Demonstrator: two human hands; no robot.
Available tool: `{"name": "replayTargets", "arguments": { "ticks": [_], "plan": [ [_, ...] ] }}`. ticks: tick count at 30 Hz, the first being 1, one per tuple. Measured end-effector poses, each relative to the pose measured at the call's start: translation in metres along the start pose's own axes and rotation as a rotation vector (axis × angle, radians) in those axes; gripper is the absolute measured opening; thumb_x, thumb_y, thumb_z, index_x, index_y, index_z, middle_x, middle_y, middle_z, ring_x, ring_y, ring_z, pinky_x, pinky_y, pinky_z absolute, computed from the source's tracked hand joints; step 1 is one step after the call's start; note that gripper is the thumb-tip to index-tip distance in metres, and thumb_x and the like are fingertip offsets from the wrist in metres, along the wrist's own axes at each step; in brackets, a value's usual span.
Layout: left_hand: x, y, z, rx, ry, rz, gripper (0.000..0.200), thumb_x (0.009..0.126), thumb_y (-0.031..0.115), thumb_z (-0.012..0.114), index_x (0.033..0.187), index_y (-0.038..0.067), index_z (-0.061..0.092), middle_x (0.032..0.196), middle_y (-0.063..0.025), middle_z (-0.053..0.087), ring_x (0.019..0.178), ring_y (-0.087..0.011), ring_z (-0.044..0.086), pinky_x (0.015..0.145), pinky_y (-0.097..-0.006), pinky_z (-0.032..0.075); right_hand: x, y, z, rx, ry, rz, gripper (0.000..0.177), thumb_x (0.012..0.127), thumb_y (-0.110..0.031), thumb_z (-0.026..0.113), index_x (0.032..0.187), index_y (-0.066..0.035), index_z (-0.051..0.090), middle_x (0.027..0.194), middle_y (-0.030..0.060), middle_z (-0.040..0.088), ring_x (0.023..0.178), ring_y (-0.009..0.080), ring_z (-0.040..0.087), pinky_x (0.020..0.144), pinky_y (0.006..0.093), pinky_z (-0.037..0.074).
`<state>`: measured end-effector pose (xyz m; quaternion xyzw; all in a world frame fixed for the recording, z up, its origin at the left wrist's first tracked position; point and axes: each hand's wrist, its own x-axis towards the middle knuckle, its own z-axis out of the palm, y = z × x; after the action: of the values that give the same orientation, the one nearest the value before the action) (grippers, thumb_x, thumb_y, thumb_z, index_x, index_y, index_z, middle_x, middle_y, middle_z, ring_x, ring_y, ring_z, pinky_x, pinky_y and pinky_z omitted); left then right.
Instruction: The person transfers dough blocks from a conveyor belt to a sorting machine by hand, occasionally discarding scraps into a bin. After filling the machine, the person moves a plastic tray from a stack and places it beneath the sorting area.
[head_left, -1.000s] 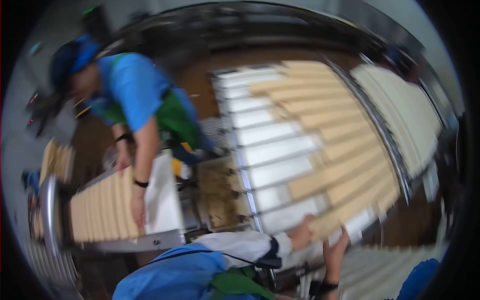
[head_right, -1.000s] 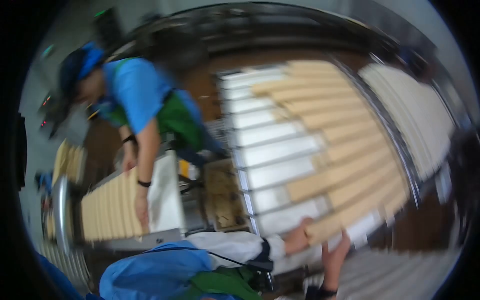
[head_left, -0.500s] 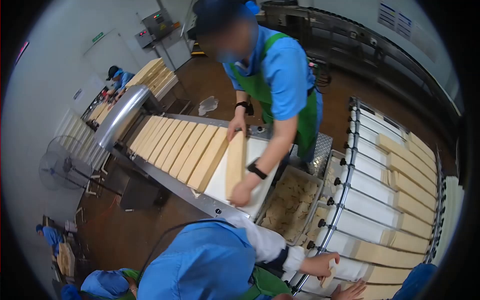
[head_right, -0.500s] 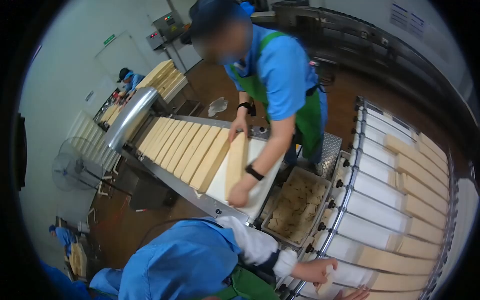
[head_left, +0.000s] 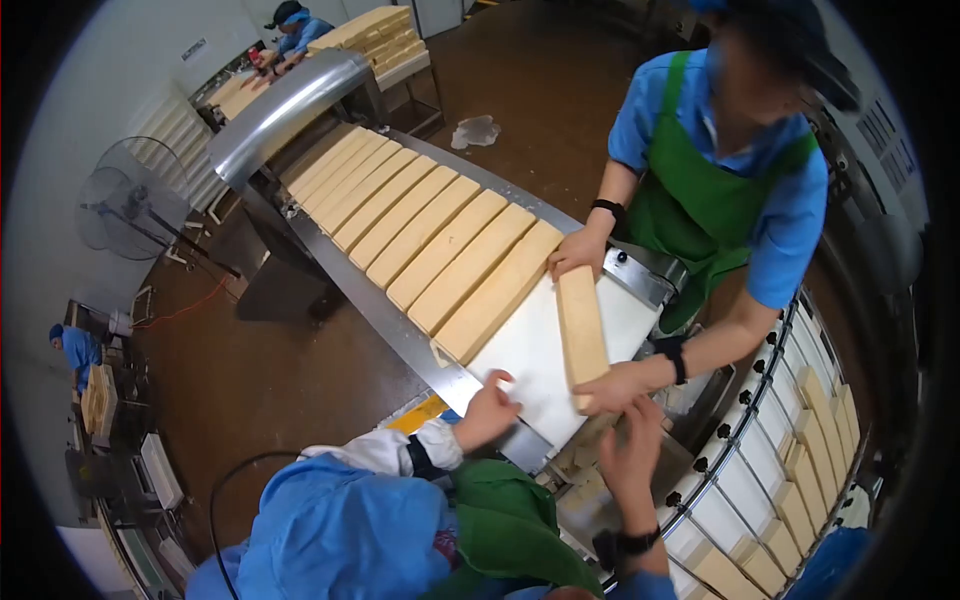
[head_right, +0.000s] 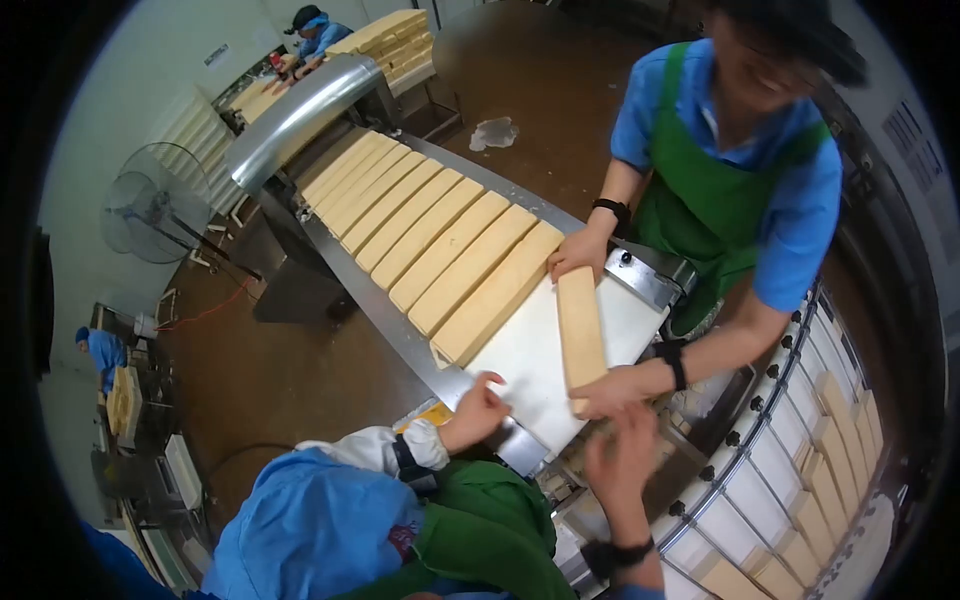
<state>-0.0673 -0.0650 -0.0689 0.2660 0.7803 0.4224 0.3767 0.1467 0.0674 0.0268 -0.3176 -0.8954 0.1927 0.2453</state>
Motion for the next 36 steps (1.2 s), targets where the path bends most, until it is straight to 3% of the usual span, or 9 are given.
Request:
{"name": "replayTargets", "arguments": {
  "ticks": [2, 4, 11, 14, 19, 26, 28, 32, 36],
  "plan": [
    [0.013, -0.004, -0.036, 0.116, 0.167, -0.069, 0.058, 0.071, 0.023, 0.071, 0.121, 0.011, 0.045, 0.070, -0.0119, 0.060, 0.066, -0.0305, 0.061, 0.061, -0.0423, 0.049, 0.069, -0.017, 0.045, 0.092, -0.080, -0.182, 0.047, 0.075, -0.008, 0.063, 0.120, 0.002, 0.053, 0.125, 0.0255, 0.049, 0.118, 0.0435, 0.045, 0.101, 0.0504, 0.037],
    [0.033, -0.031, -0.061, 0.249, 0.218, 0.024, 0.075, 0.068, 0.027, 0.074, 0.133, 0.011, 0.039, 0.086, -0.0208, 0.061, 0.083, -0.0413, 0.060, 0.075, -0.0465, 0.049, 0.129, -0.022, 0.096, 0.188, -0.208, -0.091, 0.050, 0.076, -0.011, 0.063, 0.123, 0.003, 0.050, 0.128, 0.0268, 0.048, 0.121, 0.0430, 0.044, 0.104, 0.0479, 0.036],
    [0.067, -0.066, -0.102, -0.352, -0.133, -0.291, 0.099, 0.073, 0.016, 0.078, 0.151, 0.014, 0.018, 0.082, -0.0070, 0.056, 0.074, -0.0163, 0.055, 0.067, -0.0275, 0.047, 0.264, 0.016, 0.260, -0.147, -0.284, 0.157, 0.066, 0.085, -0.020, 0.059, 0.141, 0.004, 0.033, 0.147, 0.0241, 0.033, 0.138, 0.0365, 0.029, 0.114, 0.0468, 0.023],
    [0.076, -0.042, -0.123, -0.551, -0.325, -0.452, 0.099, 0.079, 0.007, 0.071, 0.154, 0.017, 0.006, 0.083, -0.0051, 0.058, 0.072, -0.0120, 0.055, 0.065, -0.0251, 0.047, 0.267, 0.007, 0.272, -0.292, -0.327, 0.254, 0.065, 0.089, -0.025, 0.054, 0.143, 0.003, 0.032, 0.151, 0.0211, 0.029, 0.142, 0.0317, 0.023, 0.115, 0.0509, 0.017],
    [0.085, -0.034, -0.134, -0.624, -0.461, -0.591, 0.100, 0.081, 0.007, 0.069, 0.153, 0.018, 0.001, 0.086, -0.0068, 0.060, 0.069, -0.0129, 0.057, 0.064, -0.0273, 0.050, 0.274, -0.001, 0.277, -0.338, -0.169, 0.292, 0.062, 0.079, -0.026, 0.060, 0.131, 0.003, 0.045, 0.133, 0.0180, 0.046, 0.130, 0.0293, 0.038, 0.111, 0.0564, 0.020],
    [0.092, -0.026, -0.124, -0.439, -0.436, -0.559, 0.096, 0.074, 0.009, 0.075, 0.148, 0.013, 0.015, 0.087, -0.0075, 0.061, 0.071, -0.0189, 0.060, 0.063, -0.0319, 0.053, 0.311, 0.000, 0.260, -0.454, -0.267, 0.447, 0.061, 0.069, -0.037, 0.067, 0.115, 0.001, 0.055, 0.109, 0.0158, 0.056, 0.111, 0.0317, 0.050, 0.099, 0.0546, 0.033],
    [0.095, -0.075, -0.094, -0.288, -0.294, -0.187, 0.093, 0.071, 0.014, 0.076, 0.145, 0.012, 0.020, 0.091, -0.0112, 0.063, 0.076, -0.0274, 0.063, 0.070, -0.0377, 0.053, 0.302, 0.003, 0.246, -0.491, -0.280, 0.502, 0.062, 0.069, -0.042, 0.067, 0.113, 0.001, 0.056, 0.108, 0.0164, 0.056, 0.111, 0.0329, 0.051, 0.098, 0.0545, 0.034],
    [0.094, -0.016, -0.112, 0.252, -0.364, -0.045, 0.090, 0.066, 0.026, 0.076, 0.141, 0.013, 0.029, 0.099, -0.0224, 0.064, 0.089, -0.0425, 0.064, 0.083, -0.0458, 0.051, 0.238, 0.056, 0.205, -0.684, -0.226, 0.647, 0.072, 0.072, -0.052, 0.066, 0.116, 0.003, 0.055, 0.125, 0.0199, 0.052, 0.120, 0.0348, 0.047, 0.098, 0.0543, 0.035],
    [0.108, -0.005, -0.107, 0.464, -0.436, 0.201, 0.086, 0.065, 0.032, 0.076, 0.138, 0.015, 0.036, 0.100, -0.0255, 0.064, 0.090, -0.0433, 0.063, 0.080, -0.0474, 0.052, 0.178, 0.059, 0.115, -0.199, -0.325, 1.007, 0.097, 0.063, -0.054, 0.076, 0.128, 0.009, 0.043, 0.130, 0.0253, 0.051, 0.121, 0.0358, 0.050, 0.102, 0.0462, 0.039]
  ]
}}
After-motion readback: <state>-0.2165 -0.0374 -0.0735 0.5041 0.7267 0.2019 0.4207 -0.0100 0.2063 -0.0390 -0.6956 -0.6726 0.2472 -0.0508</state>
